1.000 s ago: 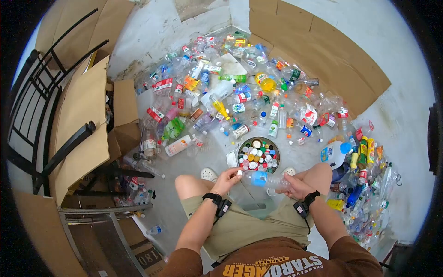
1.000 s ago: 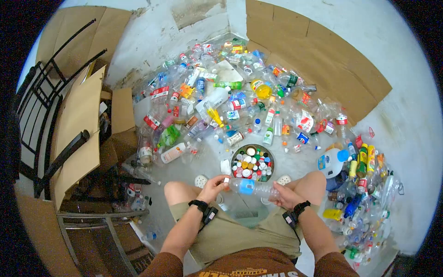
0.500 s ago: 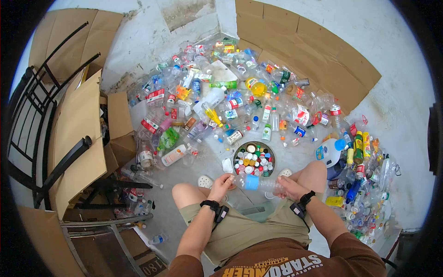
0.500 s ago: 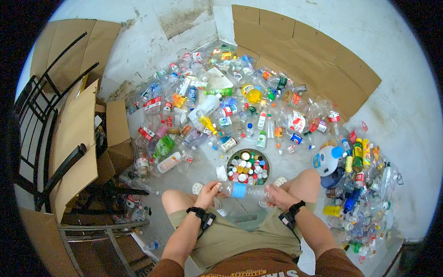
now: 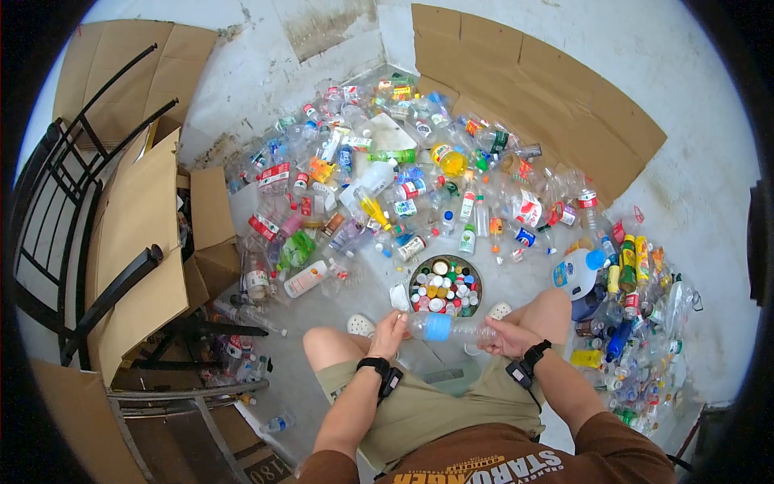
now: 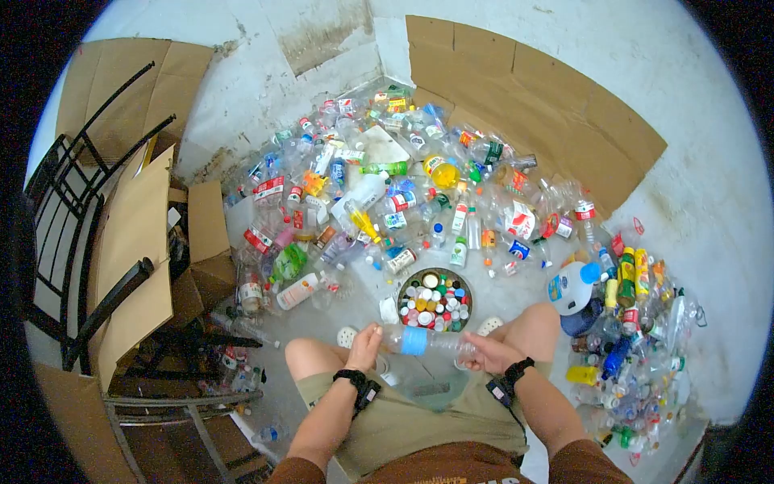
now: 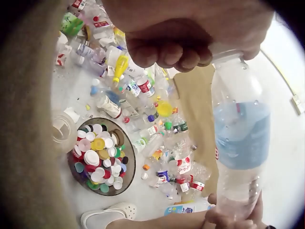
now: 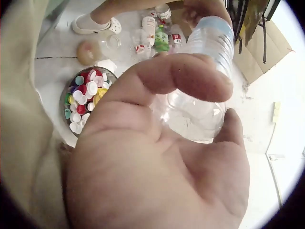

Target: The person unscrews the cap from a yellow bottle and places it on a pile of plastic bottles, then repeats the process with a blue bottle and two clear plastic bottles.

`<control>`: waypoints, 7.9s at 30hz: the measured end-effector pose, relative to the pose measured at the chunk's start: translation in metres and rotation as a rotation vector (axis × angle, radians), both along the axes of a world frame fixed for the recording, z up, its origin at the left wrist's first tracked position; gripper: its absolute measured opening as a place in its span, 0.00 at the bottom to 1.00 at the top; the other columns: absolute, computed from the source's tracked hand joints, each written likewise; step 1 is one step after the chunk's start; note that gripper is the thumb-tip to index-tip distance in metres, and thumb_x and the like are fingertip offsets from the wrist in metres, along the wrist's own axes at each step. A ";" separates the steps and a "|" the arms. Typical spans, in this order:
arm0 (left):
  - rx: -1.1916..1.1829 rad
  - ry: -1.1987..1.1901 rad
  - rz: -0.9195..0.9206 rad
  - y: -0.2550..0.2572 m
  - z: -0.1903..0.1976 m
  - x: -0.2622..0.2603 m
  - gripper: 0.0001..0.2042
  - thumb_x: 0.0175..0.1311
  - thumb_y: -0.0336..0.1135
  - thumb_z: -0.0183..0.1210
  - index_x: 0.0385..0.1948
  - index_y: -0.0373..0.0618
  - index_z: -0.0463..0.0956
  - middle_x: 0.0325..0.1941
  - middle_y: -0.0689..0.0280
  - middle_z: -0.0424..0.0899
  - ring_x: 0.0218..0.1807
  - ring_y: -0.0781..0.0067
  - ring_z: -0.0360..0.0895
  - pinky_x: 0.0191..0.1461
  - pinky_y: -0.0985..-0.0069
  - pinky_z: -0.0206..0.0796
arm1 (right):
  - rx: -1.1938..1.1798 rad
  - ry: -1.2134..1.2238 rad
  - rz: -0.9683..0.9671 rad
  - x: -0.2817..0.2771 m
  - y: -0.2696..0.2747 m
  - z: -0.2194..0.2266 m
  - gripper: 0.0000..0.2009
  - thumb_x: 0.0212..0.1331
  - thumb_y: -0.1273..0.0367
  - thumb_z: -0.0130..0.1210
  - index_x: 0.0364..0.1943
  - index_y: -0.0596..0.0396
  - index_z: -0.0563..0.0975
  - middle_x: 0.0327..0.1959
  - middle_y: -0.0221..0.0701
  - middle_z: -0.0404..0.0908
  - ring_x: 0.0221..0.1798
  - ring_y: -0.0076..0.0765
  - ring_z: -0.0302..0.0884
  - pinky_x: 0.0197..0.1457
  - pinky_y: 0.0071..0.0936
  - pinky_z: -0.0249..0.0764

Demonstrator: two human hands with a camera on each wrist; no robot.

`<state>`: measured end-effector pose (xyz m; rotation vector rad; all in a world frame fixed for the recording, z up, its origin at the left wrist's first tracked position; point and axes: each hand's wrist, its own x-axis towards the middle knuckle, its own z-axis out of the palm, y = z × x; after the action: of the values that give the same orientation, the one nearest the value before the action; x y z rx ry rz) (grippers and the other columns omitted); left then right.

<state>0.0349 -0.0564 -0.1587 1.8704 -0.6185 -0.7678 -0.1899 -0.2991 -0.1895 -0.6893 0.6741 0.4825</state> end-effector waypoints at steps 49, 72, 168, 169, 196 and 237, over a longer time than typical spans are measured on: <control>0.336 -0.116 0.239 -0.014 -0.004 0.002 0.26 0.67 0.53 0.40 0.32 0.37 0.79 0.32 0.46 0.81 0.39 0.43 0.78 0.43 0.58 0.66 | -0.284 -0.237 -0.174 0.014 0.019 -0.006 0.25 0.66 0.57 0.51 0.62 0.45 0.54 0.47 0.34 0.70 0.37 0.36 0.74 0.37 0.29 0.72; 0.153 -0.302 0.170 -0.008 -0.006 -0.001 0.20 0.66 0.45 0.40 0.27 0.36 0.73 0.26 0.45 0.76 0.33 0.40 0.74 0.38 0.54 0.63 | -0.188 -0.125 -0.145 0.011 0.019 -0.006 0.11 0.69 0.59 0.45 0.47 0.46 0.64 0.34 0.33 0.73 0.24 0.26 0.63 0.21 0.18 0.57; -0.352 -0.821 0.195 0.028 0.127 -0.025 0.18 0.62 0.46 0.51 0.22 0.38 0.69 0.19 0.56 0.70 0.21 0.55 0.68 0.26 0.67 0.59 | -0.120 -0.491 -0.208 -0.007 0.025 0.119 0.26 0.68 0.52 0.44 0.63 0.50 0.60 0.52 0.37 0.71 0.33 0.29 0.74 0.29 0.20 0.69; -0.364 -0.806 0.201 0.028 0.125 -0.025 0.18 0.62 0.46 0.51 0.22 0.38 0.69 0.19 0.56 0.70 0.21 0.56 0.68 0.26 0.67 0.59 | -0.142 -0.497 -0.246 -0.007 0.029 0.129 0.25 0.67 0.53 0.47 0.62 0.51 0.61 0.52 0.36 0.71 0.33 0.28 0.73 0.29 0.19 0.68; -0.230 -0.689 0.354 0.028 0.152 -0.031 0.23 0.62 0.54 0.45 0.19 0.41 0.69 0.18 0.58 0.69 0.26 0.55 0.67 0.34 0.63 0.55 | -0.458 -0.761 -0.177 0.002 0.035 0.164 0.30 0.58 0.64 0.60 0.63 0.54 0.60 0.58 0.34 0.67 0.59 0.33 0.68 0.58 0.34 0.69; -0.253 -0.605 0.363 0.037 0.145 -0.026 0.19 0.62 0.48 0.48 0.20 0.39 0.68 0.21 0.59 0.70 0.27 0.59 0.67 0.34 0.66 0.56 | -0.472 -0.763 -0.191 0.005 0.038 0.170 0.32 0.60 0.63 0.58 0.66 0.53 0.57 0.62 0.39 0.66 0.59 0.37 0.69 0.59 0.33 0.70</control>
<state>0.0088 -0.0197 -0.0139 1.8955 -0.6785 0.1244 -0.1849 -0.2610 -0.0193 -1.1541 0.1156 -0.1420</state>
